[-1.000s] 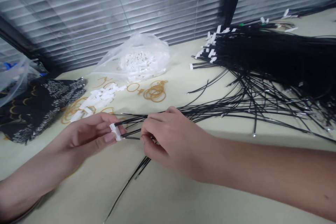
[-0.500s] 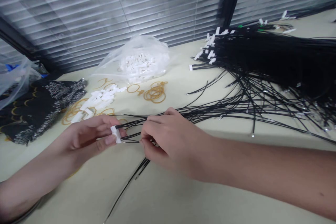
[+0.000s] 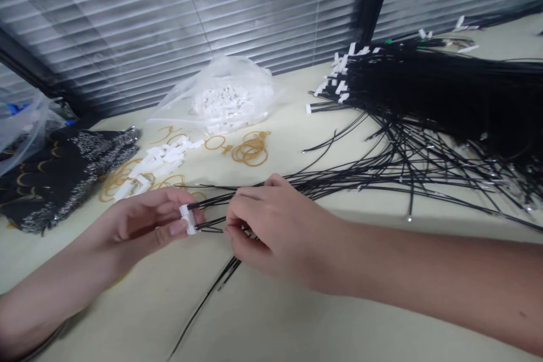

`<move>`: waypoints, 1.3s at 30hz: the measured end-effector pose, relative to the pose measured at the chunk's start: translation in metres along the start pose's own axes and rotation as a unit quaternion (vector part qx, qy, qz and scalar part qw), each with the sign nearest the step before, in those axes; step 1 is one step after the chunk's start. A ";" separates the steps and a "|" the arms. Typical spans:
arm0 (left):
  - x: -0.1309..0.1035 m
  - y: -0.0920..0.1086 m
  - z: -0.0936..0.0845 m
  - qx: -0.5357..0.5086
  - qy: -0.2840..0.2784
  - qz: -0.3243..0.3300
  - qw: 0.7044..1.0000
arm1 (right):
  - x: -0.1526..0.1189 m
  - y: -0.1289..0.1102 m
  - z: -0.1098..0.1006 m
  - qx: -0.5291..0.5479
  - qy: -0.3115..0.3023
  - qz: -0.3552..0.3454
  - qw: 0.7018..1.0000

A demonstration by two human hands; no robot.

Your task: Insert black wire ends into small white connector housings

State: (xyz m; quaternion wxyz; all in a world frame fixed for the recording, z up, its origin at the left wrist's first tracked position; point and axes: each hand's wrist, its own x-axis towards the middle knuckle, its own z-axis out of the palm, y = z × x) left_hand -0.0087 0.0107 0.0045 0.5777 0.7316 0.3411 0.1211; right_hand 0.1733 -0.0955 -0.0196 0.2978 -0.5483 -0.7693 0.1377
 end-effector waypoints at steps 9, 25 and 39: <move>-0.003 0.000 0.002 -0.006 -0.002 -0.006 1.000 | 0.001 0.001 0.001 -0.013 0.003 0.004 1.000; -0.006 -0.004 0.020 0.007 0.015 0.029 0.999 | 0.000 0.001 0.008 -0.105 0.030 -0.066 0.992; -0.009 -0.001 0.026 0.034 0.045 0.050 0.997 | 0.000 0.003 0.011 -0.152 0.047 -0.122 0.980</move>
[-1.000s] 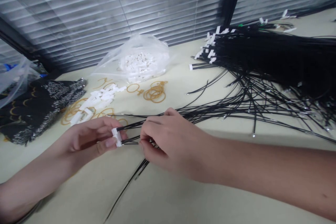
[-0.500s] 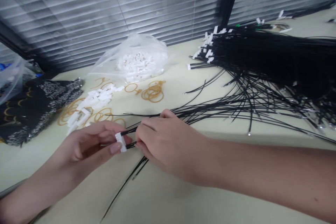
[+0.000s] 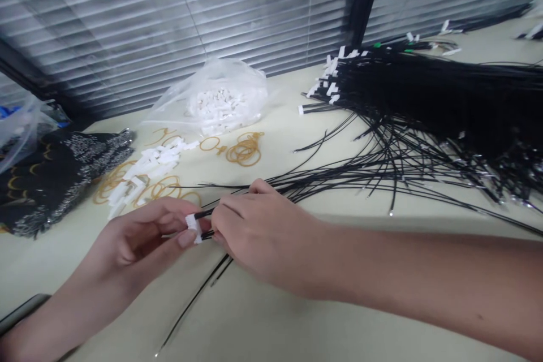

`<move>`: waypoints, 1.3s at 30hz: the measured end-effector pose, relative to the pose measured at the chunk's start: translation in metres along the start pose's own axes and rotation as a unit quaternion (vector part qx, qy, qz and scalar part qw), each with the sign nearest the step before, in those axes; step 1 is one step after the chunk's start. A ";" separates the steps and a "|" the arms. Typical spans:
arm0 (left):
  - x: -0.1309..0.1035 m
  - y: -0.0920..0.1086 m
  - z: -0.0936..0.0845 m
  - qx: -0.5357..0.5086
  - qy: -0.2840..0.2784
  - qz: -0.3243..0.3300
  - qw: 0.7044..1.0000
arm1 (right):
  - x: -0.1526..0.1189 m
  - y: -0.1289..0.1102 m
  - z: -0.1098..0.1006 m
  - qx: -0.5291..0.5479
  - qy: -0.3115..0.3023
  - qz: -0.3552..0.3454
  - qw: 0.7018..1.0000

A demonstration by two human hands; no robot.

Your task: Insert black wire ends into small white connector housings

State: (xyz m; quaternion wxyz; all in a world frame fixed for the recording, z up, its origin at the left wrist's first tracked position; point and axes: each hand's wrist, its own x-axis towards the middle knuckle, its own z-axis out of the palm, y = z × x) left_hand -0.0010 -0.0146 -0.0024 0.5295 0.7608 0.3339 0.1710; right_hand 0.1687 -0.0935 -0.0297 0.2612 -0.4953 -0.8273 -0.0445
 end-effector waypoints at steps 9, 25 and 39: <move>0.006 0.004 -0.007 0.018 0.035 0.026 0.999 | 0.003 0.002 -0.016 -0.010 0.077 0.020 0.997; 0.007 0.001 -0.012 0.028 0.019 0.010 0.999 | -0.003 -0.001 -0.012 0.012 -0.083 -0.025 0.996; 0.011 -0.003 -0.020 -0.054 0.010 -0.035 0.998 | 0.000 0.002 -0.008 0.062 0.001 0.048 0.997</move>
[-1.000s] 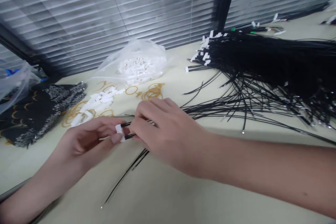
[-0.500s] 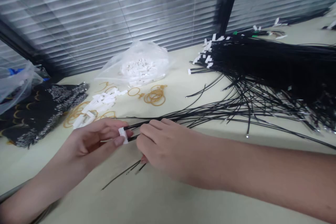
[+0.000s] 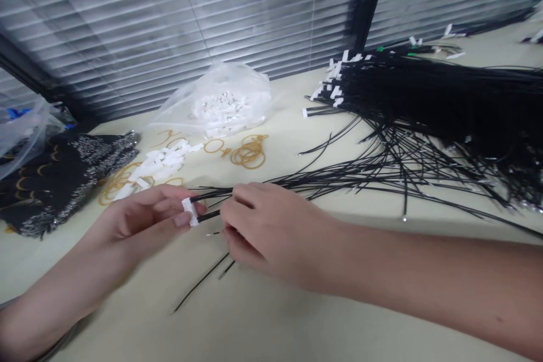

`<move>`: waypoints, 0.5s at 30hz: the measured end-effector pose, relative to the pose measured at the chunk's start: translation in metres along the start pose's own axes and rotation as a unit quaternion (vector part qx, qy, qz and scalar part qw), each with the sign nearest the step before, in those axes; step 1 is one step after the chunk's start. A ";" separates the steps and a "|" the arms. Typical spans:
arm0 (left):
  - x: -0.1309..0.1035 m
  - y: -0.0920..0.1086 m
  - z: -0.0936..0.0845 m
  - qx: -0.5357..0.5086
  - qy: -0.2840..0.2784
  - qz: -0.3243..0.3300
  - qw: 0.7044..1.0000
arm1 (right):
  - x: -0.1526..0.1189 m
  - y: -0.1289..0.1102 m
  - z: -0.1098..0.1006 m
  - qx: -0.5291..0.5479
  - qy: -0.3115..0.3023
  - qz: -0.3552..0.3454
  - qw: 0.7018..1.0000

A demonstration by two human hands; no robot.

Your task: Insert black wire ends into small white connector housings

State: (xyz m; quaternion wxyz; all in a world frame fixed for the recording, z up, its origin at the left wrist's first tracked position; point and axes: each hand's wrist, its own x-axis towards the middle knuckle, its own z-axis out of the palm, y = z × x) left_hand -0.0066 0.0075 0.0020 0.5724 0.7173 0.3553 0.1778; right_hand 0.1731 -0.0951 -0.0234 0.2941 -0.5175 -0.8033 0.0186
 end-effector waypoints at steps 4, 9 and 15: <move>-0.001 -0.002 -0.002 -0.017 -0.014 -0.007 1.000 | 0.001 0.001 0.002 0.005 0.016 0.040 0.999; -0.001 -0.002 0.003 -0.014 -0.046 -0.021 0.999 | 0.001 0.003 0.004 0.022 0.026 0.038 0.999; -0.004 -0.004 0.005 -0.003 -0.048 -0.031 0.998 | -0.001 0.000 0.003 0.020 0.022 0.007 1.000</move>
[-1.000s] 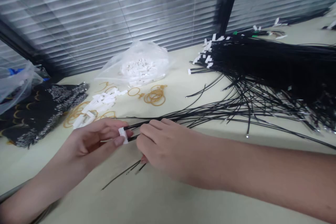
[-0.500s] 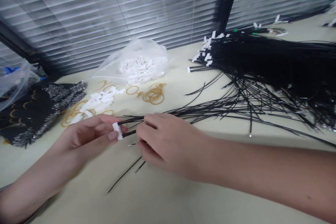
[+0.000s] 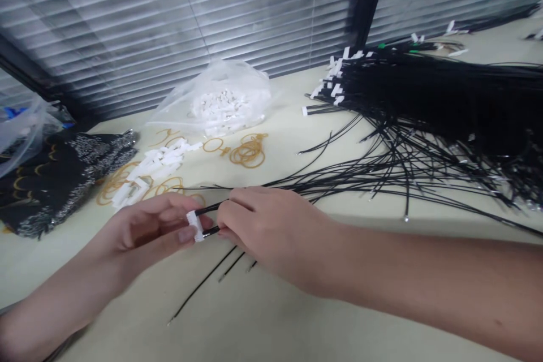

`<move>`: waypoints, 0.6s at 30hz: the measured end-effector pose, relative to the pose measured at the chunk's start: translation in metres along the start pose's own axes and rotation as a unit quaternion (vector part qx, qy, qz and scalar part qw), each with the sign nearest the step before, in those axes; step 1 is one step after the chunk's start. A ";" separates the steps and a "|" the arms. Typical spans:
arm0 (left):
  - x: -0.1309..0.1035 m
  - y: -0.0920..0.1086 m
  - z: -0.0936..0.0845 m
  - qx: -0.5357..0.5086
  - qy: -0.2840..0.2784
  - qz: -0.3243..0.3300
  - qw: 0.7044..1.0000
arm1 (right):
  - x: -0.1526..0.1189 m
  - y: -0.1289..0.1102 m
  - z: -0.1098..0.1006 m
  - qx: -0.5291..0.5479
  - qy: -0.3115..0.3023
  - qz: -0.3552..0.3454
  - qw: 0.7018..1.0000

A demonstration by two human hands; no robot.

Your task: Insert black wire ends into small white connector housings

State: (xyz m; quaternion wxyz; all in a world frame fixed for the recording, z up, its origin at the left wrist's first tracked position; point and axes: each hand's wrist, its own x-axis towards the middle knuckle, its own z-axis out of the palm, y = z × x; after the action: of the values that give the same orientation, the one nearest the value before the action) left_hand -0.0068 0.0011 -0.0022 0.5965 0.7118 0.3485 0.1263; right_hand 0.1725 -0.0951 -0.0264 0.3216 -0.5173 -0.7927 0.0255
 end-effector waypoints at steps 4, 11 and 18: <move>0.001 -0.001 0.000 -0.011 0.002 0.007 1.000 | 0.000 0.000 0.001 -0.017 0.006 -0.009 1.000; 0.001 -0.002 0.000 -0.009 -0.002 0.013 1.000 | 0.001 0.000 0.001 -0.010 0.002 -0.021 1.000; -0.003 0.001 0.013 -0.052 0.008 0.003 0.999 | -0.001 0.002 0.007 -0.070 0.020 -0.077 0.994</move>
State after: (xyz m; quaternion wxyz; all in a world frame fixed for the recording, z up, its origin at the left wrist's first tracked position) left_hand -0.0007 -0.0104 -0.0040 0.6293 0.6803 0.3438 0.1518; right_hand 0.1708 -0.0925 -0.0332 0.3010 -0.4762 -0.8236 -0.0655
